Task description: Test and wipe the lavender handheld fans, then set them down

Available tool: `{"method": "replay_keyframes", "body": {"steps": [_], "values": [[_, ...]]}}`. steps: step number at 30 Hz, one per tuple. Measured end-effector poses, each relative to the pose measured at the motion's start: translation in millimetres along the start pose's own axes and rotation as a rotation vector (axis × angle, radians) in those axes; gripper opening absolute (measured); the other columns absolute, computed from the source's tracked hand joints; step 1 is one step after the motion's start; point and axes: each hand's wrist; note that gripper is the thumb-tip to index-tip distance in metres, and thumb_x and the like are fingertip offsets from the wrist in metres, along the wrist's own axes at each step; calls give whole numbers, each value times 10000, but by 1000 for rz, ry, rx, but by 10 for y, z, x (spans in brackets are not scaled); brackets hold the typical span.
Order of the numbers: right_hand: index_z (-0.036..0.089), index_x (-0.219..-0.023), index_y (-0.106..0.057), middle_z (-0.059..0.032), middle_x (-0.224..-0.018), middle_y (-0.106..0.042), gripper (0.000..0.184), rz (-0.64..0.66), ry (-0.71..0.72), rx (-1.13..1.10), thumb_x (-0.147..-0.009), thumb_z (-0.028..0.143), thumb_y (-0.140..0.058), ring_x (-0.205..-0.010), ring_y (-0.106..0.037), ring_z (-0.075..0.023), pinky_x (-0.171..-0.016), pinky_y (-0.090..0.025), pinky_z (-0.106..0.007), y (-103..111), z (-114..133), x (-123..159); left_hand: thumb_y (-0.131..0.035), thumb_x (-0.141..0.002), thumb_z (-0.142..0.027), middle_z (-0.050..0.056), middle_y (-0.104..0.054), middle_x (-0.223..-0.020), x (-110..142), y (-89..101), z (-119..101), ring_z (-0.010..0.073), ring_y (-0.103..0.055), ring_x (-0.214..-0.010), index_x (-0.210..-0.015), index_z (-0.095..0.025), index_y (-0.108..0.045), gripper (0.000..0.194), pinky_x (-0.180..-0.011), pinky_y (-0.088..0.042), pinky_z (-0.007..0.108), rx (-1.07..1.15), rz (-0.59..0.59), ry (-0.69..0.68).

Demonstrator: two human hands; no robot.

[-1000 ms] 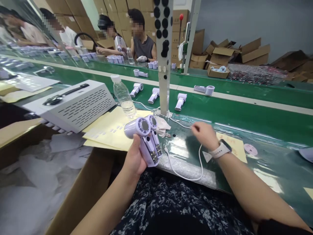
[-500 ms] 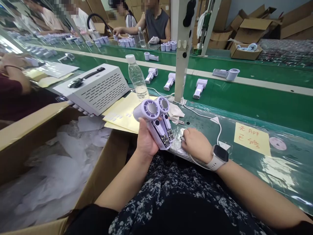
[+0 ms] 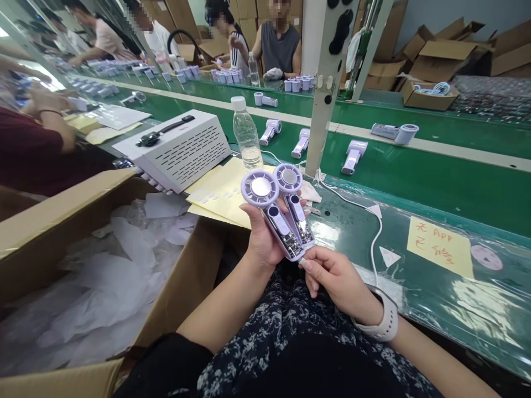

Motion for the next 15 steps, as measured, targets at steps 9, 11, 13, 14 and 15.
{"method": "replay_keyframes", "body": {"steps": [9,11,13,14,15], "values": [[216,-859,-543,108,-529,-412,346,-145,51,-139,-999,530,-578,-390,-338,-66,-414,-287,-213,-141,-168,0,-615,-631,-919,86,-758,-984,9,-31,109,350,-683,-1150,-667,-206,-630,714,-952,-579,462,-63,-29,-159],[223,-872,-538,86,-568,-457,323,-110,67,-90,-1023,508,-540,-439,-406,-87,-464,-345,-232,-120,-153,-8,-615,-627,-921,88,-760,-982,13,-37,114,353,-681,-1157,-669,-207,-635,715,-955,-577,464,-77,-18,-189],[223,-871,-554,25,-701,-567,307,-54,116,73,-1038,479,-515,-607,-536,-131,-595,-430,-268,-79,-107,-5,-624,-614,-922,83,-760,-975,14,-38,96,351,-689,-1136,-656,-206,-634,717,-941,-584,454,-57,4,-155],[222,-864,-563,-7,-791,-605,304,-33,158,176,-1043,461,-506,-714,-569,-154,-672,-449,-287,-58,-81,1,-622,-620,-921,79,-759,-987,14,-36,82,346,-692,-1126,-650,-208,-628,714,-936,-587,451,-26,7,-118],[221,-856,-571,-32,-881,-624,301,-19,207,269,-1046,443,-501,-814,-580,-175,-740,-451,-302,-40,-58,9,-612,-635,-920,75,-759,-1008,14,-34,67,341,-694,-1122,-647,-209,-620,711,-934,-589,452,17,3,-72]]}}
Point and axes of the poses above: each hand's wrist, its own x-axis away from the middle knuckle, its own y-axis out of the back of the hand, z = x × y
